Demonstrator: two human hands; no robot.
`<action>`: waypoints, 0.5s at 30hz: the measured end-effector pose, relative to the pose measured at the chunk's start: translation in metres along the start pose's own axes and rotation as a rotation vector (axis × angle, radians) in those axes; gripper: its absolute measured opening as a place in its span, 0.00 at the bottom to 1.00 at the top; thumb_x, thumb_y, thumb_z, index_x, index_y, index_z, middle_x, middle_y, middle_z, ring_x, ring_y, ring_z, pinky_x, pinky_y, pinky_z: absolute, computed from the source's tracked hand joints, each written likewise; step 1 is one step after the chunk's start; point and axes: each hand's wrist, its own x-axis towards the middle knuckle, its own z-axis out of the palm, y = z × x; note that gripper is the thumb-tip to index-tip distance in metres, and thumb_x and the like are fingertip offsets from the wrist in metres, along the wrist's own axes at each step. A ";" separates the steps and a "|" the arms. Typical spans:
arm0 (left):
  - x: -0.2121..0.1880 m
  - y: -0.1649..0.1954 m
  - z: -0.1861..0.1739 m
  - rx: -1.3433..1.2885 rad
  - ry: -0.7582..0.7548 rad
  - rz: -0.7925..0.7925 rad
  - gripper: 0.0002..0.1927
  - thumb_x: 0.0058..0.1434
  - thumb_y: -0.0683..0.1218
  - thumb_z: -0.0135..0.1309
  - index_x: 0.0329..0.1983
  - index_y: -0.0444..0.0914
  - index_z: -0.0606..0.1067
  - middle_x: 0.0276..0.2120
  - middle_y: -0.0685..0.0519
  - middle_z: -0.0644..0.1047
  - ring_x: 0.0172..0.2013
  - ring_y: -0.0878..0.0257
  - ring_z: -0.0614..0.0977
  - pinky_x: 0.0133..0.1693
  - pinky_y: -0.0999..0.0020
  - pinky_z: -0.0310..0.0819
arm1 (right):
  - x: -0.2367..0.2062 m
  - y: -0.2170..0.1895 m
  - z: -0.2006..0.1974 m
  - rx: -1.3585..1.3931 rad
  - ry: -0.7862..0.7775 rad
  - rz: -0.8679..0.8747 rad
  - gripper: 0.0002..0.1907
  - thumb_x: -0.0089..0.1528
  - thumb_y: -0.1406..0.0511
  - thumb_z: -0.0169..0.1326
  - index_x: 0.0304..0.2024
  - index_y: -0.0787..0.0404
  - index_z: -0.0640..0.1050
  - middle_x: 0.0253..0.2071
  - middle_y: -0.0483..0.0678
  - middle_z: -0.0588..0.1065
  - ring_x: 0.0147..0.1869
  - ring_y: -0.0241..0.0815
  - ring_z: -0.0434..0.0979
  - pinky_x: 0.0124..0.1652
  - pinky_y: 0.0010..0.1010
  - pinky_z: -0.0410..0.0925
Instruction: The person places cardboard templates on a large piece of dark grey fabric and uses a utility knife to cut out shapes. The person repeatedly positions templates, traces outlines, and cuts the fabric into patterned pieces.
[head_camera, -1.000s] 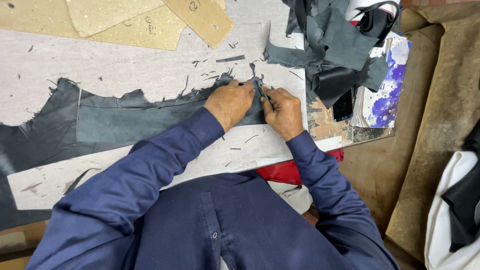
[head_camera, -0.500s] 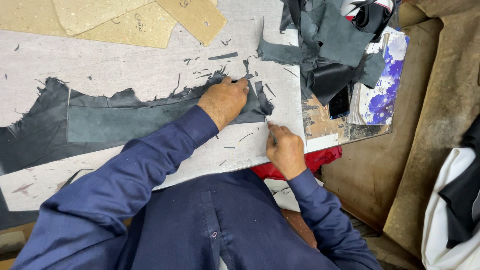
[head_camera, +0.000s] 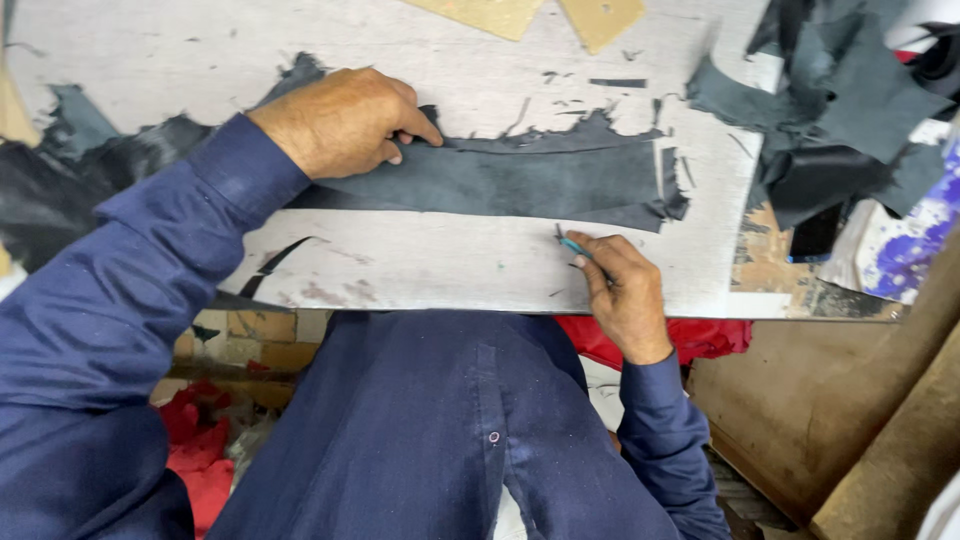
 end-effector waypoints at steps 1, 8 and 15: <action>-0.016 -0.019 -0.006 0.031 -0.015 -0.051 0.19 0.59 0.41 0.61 0.55 0.47 0.81 0.47 0.53 0.80 0.51 0.55 0.80 0.57 0.60 0.74 | 0.005 -0.013 0.022 0.027 0.003 -0.037 0.15 0.63 0.75 0.58 0.52 0.62 0.82 0.36 0.49 0.75 0.35 0.39 0.75 0.37 0.29 0.69; -0.065 -0.120 -0.008 0.093 0.002 0.098 0.18 0.58 0.47 0.62 0.53 0.50 0.82 0.44 0.54 0.78 0.50 0.53 0.78 0.54 0.57 0.72 | 0.041 -0.110 0.154 0.089 0.060 -0.125 0.18 0.60 0.80 0.56 0.51 0.64 0.83 0.37 0.50 0.74 0.36 0.41 0.76 0.37 0.30 0.71; -0.070 -0.170 -0.008 0.094 -0.010 0.278 0.23 0.50 0.53 0.67 0.51 0.49 0.83 0.46 0.53 0.78 0.52 0.53 0.77 0.54 0.57 0.72 | 0.084 -0.175 0.244 -0.088 0.139 -0.353 0.14 0.57 0.79 0.59 0.43 0.63 0.84 0.34 0.48 0.73 0.36 0.46 0.74 0.33 0.35 0.69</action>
